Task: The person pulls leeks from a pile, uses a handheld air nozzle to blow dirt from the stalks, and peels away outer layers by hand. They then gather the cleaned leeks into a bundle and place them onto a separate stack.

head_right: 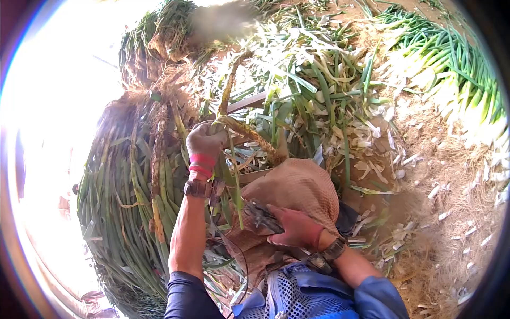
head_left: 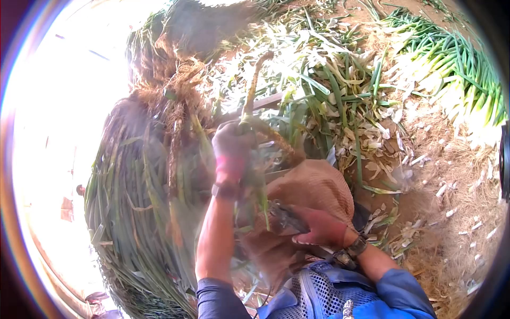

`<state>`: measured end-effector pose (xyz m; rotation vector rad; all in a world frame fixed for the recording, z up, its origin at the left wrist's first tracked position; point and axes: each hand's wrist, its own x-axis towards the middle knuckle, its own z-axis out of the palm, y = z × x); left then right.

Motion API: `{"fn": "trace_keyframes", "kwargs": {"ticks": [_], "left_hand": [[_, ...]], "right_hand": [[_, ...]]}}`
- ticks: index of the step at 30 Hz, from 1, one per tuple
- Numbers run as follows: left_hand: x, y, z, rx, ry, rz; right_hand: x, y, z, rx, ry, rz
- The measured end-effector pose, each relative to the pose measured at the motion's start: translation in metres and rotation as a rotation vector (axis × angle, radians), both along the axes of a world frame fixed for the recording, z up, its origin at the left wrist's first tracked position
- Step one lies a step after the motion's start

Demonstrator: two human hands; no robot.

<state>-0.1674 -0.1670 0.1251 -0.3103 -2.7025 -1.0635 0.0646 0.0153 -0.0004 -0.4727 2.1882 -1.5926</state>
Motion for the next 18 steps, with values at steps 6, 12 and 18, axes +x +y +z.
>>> {"fn": "trace_keyframes", "kwargs": {"ticks": [6,12,18], "left_hand": [[-0.005,-0.028,-0.030,0.238,-0.321,0.148],[0.028,-0.025,-0.018,0.264,-0.544,0.300],[0.029,-0.055,-0.052,0.297,-0.583,0.318]], "right_hand": [[-0.009,0.008,0.020,-0.229,-0.059,-0.137],[-0.089,0.036,0.023,0.093,-0.344,0.027],[-0.158,0.028,0.014,0.179,-0.078,0.106]]}}
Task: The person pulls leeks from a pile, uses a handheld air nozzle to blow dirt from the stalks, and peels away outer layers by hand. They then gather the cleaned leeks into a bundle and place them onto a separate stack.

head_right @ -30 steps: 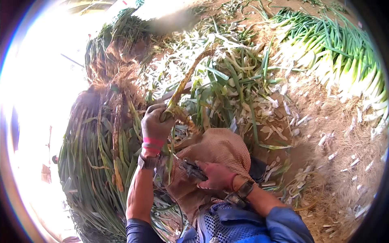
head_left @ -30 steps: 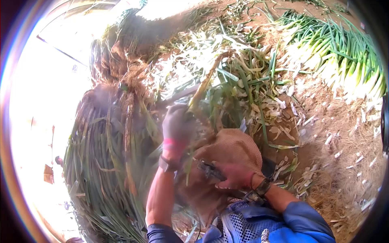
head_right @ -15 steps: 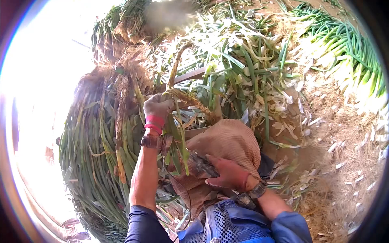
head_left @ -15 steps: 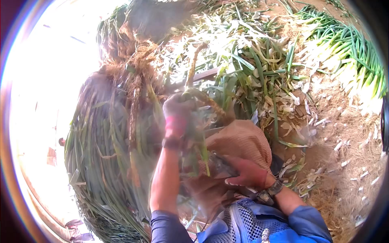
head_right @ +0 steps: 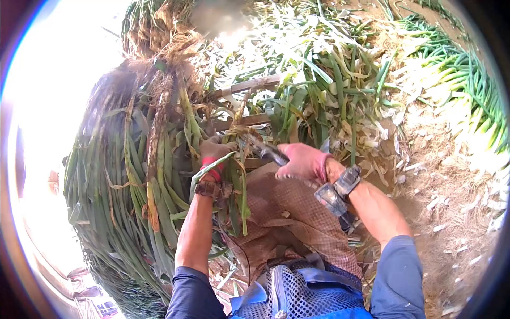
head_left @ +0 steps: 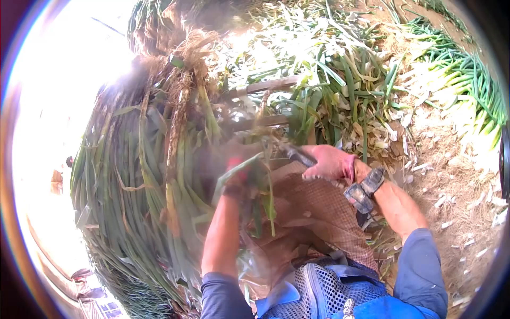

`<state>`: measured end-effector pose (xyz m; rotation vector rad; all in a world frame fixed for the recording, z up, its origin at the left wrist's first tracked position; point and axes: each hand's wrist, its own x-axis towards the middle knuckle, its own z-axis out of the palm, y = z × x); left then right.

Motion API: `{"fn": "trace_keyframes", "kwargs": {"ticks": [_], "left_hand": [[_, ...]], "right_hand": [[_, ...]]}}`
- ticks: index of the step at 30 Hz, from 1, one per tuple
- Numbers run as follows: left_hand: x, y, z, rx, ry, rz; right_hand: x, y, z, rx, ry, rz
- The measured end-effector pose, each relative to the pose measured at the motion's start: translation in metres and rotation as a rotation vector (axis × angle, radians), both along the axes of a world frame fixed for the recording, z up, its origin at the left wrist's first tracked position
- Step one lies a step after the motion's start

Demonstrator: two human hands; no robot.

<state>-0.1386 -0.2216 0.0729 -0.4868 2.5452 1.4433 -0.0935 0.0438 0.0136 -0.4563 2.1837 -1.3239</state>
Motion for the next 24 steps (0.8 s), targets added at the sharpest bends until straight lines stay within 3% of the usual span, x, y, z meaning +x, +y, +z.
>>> {"fn": "trace_keyframes", "kwargs": {"ticks": [4,5,7,8,9,11,14,15,17,19,20,24], "left_hand": [[-0.003,-0.025,-0.021,-0.260,-0.037,-0.057],[-0.001,-0.032,-0.030,-0.216,0.049,-0.078],[0.005,-0.043,-0.047,-0.127,0.216,-0.122],[0.009,-0.046,-0.053,-0.081,0.293,-0.147],[0.013,-0.049,-0.056,-0.071,0.284,-0.138],[0.018,-0.055,-0.060,-0.218,0.366,-0.121],[0.024,-0.060,-0.066,-0.444,0.482,-0.121],[0.026,-0.062,-0.069,-0.435,0.478,-0.122],[0.032,-0.069,-0.075,-0.323,0.319,-0.152],[0.039,-0.069,-0.088,-0.233,0.212,-0.165],[0.041,-0.065,-0.095,-0.144,0.124,-0.179],[0.048,-0.037,-0.114,-0.207,-0.039,-0.206]], "right_hand": [[-0.045,0.001,0.055,0.160,0.068,-0.028],[-0.062,0.004,0.075,0.218,0.111,-0.037],[-0.111,0.003,0.135,0.243,0.099,-0.165],[-0.166,0.012,0.114,0.065,0.287,-0.257],[-0.188,0.012,0.135,0.025,0.534,-0.338],[-0.203,0.010,0.177,0.168,0.444,-0.522],[-0.222,0.017,0.145,0.419,0.381,-0.414],[-0.211,0.015,0.133,0.502,0.283,-0.428],[-0.199,0.036,0.072,0.600,0.250,-0.224],[-0.147,0.045,0.035,0.345,0.010,-0.395],[-0.120,0.048,0.022,0.317,-0.005,-0.410],[-0.022,0.034,0.013,0.227,-0.100,-0.336]]}}
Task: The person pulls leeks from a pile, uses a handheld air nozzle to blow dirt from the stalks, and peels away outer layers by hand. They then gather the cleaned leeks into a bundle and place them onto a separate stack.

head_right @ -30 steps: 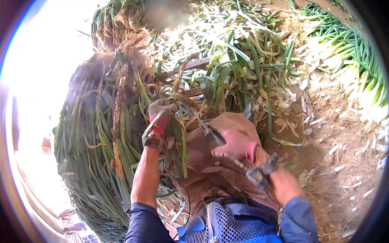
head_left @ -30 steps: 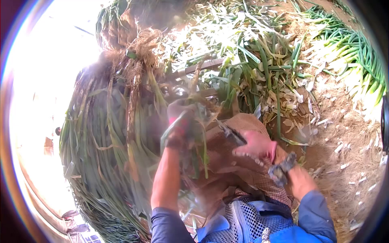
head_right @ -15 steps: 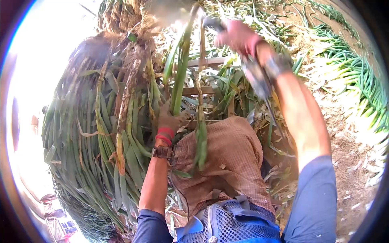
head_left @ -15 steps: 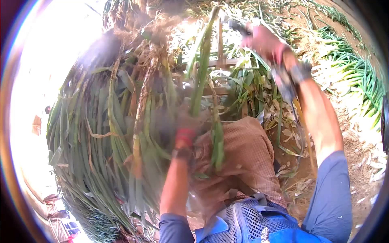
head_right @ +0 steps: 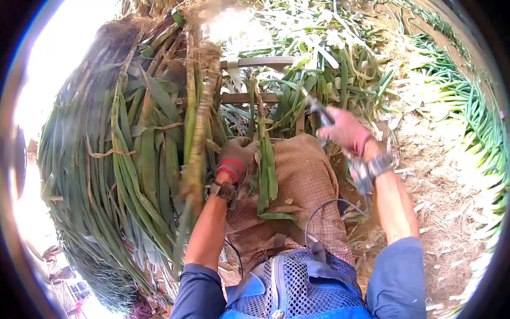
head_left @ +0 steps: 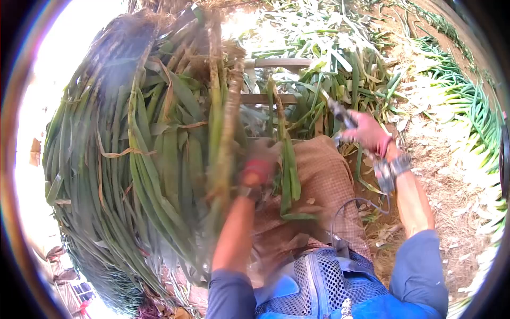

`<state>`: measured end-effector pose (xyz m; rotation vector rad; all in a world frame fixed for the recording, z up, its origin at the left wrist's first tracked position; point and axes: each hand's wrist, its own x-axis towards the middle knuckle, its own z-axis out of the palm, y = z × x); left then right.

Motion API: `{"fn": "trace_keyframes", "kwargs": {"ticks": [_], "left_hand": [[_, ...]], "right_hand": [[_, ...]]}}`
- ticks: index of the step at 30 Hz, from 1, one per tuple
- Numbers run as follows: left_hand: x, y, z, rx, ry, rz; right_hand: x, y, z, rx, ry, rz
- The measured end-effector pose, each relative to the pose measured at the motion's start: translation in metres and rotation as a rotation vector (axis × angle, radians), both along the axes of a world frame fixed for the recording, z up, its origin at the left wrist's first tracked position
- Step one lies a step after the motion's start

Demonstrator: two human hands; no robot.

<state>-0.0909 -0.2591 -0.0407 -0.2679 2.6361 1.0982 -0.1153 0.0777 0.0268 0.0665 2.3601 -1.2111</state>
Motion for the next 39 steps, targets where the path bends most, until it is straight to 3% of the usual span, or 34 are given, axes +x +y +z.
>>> {"fn": "trace_keyframes", "kwargs": {"ticks": [2,3,4,8,12,18,21,24,27,32,36,39], "left_hand": [[0.000,0.011,-0.018,0.101,-0.040,-0.009],[0.000,0.015,-0.027,0.198,-0.077,-0.023],[0.001,0.020,-0.028,0.173,-0.097,-0.013],[0.001,0.024,-0.056,0.177,-0.122,0.045],[0.001,0.028,-0.036,0.183,-0.112,0.077],[-0.008,0.029,-0.054,0.149,-0.083,0.067],[-0.008,0.032,-0.047,0.084,-0.017,0.050],[-0.013,0.029,-0.069,-0.001,-0.024,-0.001],[-0.016,0.030,-0.079,-0.068,0.009,0.013],[-0.020,0.035,-0.077,-0.133,0.012,0.023],[-0.025,0.030,-0.074,-0.038,-0.058,0.047],[-0.019,0.031,-0.045,0.085,-0.111,0.071]], "right_hand": [[0.035,-0.013,0.007,0.023,-0.020,0.045],[0.046,-0.015,-0.003,0.166,0.045,0.193],[0.056,-0.016,-0.009,0.308,0.110,0.339],[0.077,-0.042,0.022,0.455,0.029,0.480],[0.075,-0.048,0.024,0.428,0.035,0.502],[0.062,-0.062,0.016,0.475,0.043,0.581],[0.041,-0.074,0.015,0.520,-0.032,0.573],[0.023,-0.084,0.009,0.588,0.019,0.515],[0.003,-0.086,-0.006,0.566,0.107,0.465],[-0.012,-0.099,-0.001,0.550,0.023,0.446],[-0.006,-0.100,-0.005,0.552,0.057,0.443],[-0.001,-0.097,-0.010,0.551,0.052,0.443]]}}
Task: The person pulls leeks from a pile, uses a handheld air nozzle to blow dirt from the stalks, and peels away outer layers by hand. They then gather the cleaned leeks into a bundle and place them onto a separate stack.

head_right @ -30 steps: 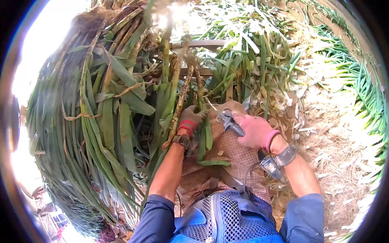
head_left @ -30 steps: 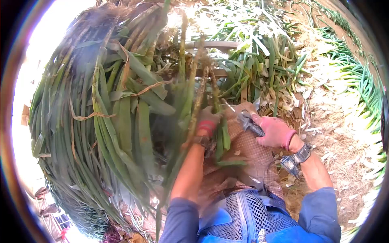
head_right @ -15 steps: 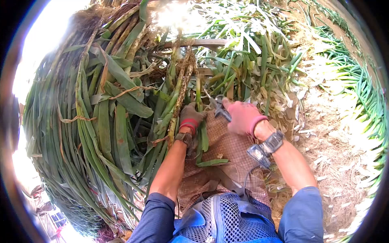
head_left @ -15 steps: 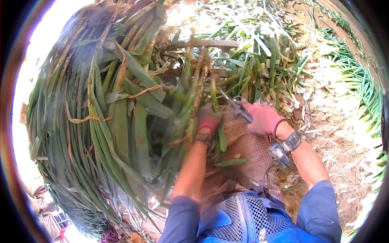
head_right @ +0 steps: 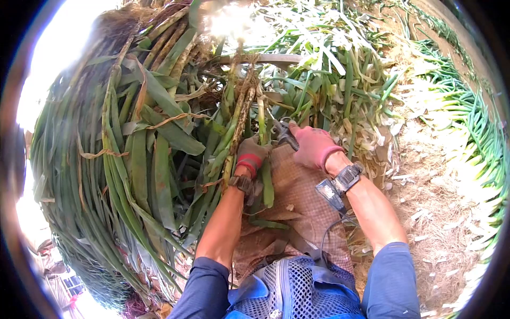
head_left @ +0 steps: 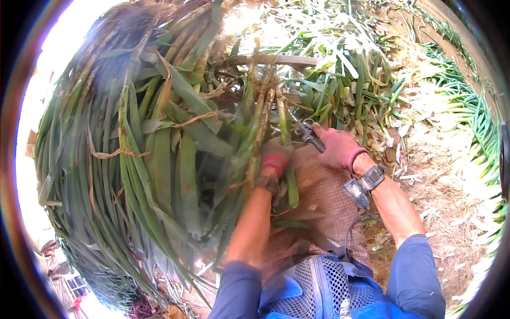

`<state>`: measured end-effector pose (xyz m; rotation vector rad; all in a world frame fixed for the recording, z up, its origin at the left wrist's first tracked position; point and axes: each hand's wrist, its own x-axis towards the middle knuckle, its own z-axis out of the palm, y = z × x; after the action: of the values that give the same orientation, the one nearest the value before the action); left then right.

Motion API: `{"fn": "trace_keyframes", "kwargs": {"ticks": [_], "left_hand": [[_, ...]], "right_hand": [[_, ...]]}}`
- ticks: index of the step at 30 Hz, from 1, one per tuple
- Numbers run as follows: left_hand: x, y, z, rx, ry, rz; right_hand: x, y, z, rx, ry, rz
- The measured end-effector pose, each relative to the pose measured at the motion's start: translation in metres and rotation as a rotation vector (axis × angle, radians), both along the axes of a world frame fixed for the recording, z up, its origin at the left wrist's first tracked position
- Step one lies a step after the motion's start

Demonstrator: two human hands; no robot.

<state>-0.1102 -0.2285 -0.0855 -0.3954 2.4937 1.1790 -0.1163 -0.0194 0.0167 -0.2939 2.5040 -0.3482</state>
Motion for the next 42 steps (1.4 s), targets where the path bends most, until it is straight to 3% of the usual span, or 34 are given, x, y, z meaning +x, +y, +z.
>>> {"fn": "trace_keyframes", "kwargs": {"ticks": [6,10,12,14,16,19,23,32,37,42], "left_hand": [[0.028,0.004,0.035,0.074,-0.093,0.028],[0.061,0.010,0.023,-0.075,-0.112,-0.141],[0.082,0.017,0.001,-0.266,0.145,-0.209],[0.090,0.019,0.004,-0.309,0.172,-0.210],[0.093,0.020,0.011,-0.279,0.024,-0.195],[0.097,0.021,0.024,-0.274,-0.001,-0.209],[0.098,0.019,0.024,-0.339,0.088,-0.252],[0.103,0.015,0.029,-0.311,0.002,-0.256],[0.109,0.016,0.022,-0.500,0.101,-0.318],[0.109,0.011,0.024,-0.426,-0.004,-0.305]], "right_hand": [[0.017,-0.004,0.013,0.009,0.048,0.010],[0.015,-0.004,0.012,-0.045,0.071,-0.012],[0.015,-0.007,0.006,-0.047,0.086,-0.035],[0.016,-0.007,0.004,-0.045,0.102,-0.060],[0.019,-0.004,0.006,-0.053,0.088,-0.100],[0.032,-0.002,0.011,-0.034,0.106,-0.118],[0.042,0.000,0.019,0.017,0.068,-0.146],[0.048,-0.008,0.030,0.000,0.078,-0.132],[0.032,-0.018,0.029,0.020,0.125,-0.137],[0.024,-0.026,0.020,0.038,0.168,-0.116]]}}
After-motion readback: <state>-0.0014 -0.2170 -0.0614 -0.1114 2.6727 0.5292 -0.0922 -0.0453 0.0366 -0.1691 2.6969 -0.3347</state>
